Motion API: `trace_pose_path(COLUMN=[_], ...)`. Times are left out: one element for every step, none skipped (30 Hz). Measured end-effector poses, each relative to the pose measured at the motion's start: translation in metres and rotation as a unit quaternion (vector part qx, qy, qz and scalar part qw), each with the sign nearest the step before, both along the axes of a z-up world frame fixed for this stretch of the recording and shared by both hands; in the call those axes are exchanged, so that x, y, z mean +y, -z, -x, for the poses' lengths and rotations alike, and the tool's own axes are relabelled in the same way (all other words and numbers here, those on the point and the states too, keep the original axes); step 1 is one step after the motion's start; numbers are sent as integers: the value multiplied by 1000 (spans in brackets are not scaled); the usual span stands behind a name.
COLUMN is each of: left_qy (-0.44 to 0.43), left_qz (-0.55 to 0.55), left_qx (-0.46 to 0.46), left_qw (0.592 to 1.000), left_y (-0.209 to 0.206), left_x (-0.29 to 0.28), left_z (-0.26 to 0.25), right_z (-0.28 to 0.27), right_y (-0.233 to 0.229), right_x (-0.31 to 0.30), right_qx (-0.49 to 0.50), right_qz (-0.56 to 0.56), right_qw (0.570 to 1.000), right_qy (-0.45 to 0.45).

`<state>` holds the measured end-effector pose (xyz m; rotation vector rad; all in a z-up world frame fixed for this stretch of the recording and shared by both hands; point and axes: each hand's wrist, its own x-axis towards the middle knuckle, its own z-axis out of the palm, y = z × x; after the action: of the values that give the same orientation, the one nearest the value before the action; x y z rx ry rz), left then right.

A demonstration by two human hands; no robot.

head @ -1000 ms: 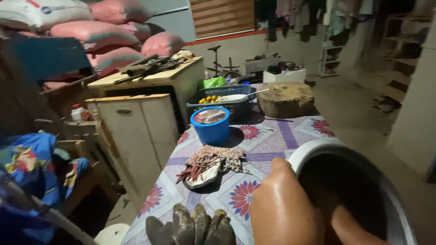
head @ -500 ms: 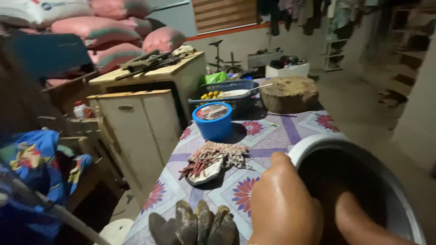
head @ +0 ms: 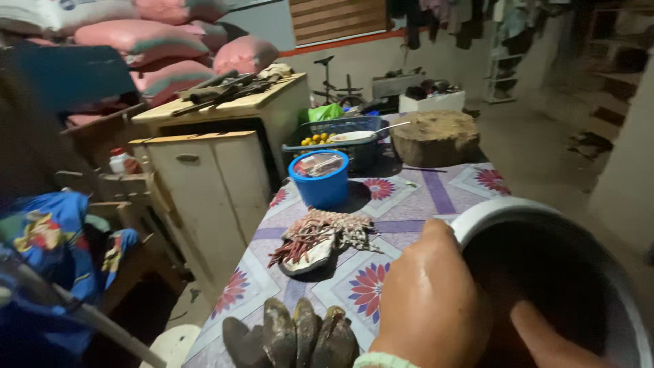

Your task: The person scrubs the inside of a large metal pot with a steel wool pad. The person holds the pot with one hand and scrubs the interior surface with the other hand in a repetitive circular motion.

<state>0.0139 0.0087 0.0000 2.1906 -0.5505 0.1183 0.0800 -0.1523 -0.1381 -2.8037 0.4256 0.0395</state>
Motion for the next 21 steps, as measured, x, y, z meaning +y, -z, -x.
trace_pose_path(left_qy=[-1,3,8,10,11,-2,-15,-23,-51,-69,-88,-105,-122,-146,-153,-163,-172,-179,-186,-194,-197], left_qz=[5,7,11,13,17,18,19,20,39,55,71,58,45,33,16,1,-15,-19,-24,-25,-28], left_qx=[-1,-3,0,1,6,13,21,29,47,64,81,102,123,143,144,145,145,152,159,164,170], left_qw=[1000,1000,1000,1000,1000,1000,999,999,997,994,990,988,984,978,978,976,974,972,969,967,965], left_y=[0,0,0,0,1,2,2,3,5,6,7,10,14,19,25,32,38,43,46,47,48], left_x=[2,2,1,3,5,7,8,7,8,7,6,8,12,18,24,31,36,41,44,46,48], left_z=[0,-1,0,0,1,1,-1,-2,-6,-12,-17,-21,-25,-28,-28,-27,-27,-27,-27,-29,-29], right_z=[-7,-12,-16,-21,-23,-28,-30,-29,-26,-19,-13,-4,5,14,22,31,38,45,51,53,55], right_y=[10,21,32,44,55,67,78,89,98,104,108,111,109,103,93,80,64,47,31,16,3], right_x=[-7,-18,-31,-41,-53,-60,-67,-73,-77,-81,-80,-74,-66,-55,-45,-36,-29,-21,-14,-8,0], right_qx=[-2,-5,-6,-10,-13,-15,-17,-20,-26,-36,-57,-94,-130,-81,-38,-4,16,39,60,70,74], right_qz=[2,-1,-1,-5,-9,-10,-9,-12,-15,-21,-36,-65,-112,-109,-107,-109,-107,-105,-104,-104,-114], right_qw=[1000,1000,1000,999,999,999,998,998,998,998,998,992,975,975,972,968,974,980,985,989,991], right_qy=[4,16,28,39,49,51,52,51,47,45,4,-55,-141,-174,-204,-226,-198,-164,-120,-76,-8])
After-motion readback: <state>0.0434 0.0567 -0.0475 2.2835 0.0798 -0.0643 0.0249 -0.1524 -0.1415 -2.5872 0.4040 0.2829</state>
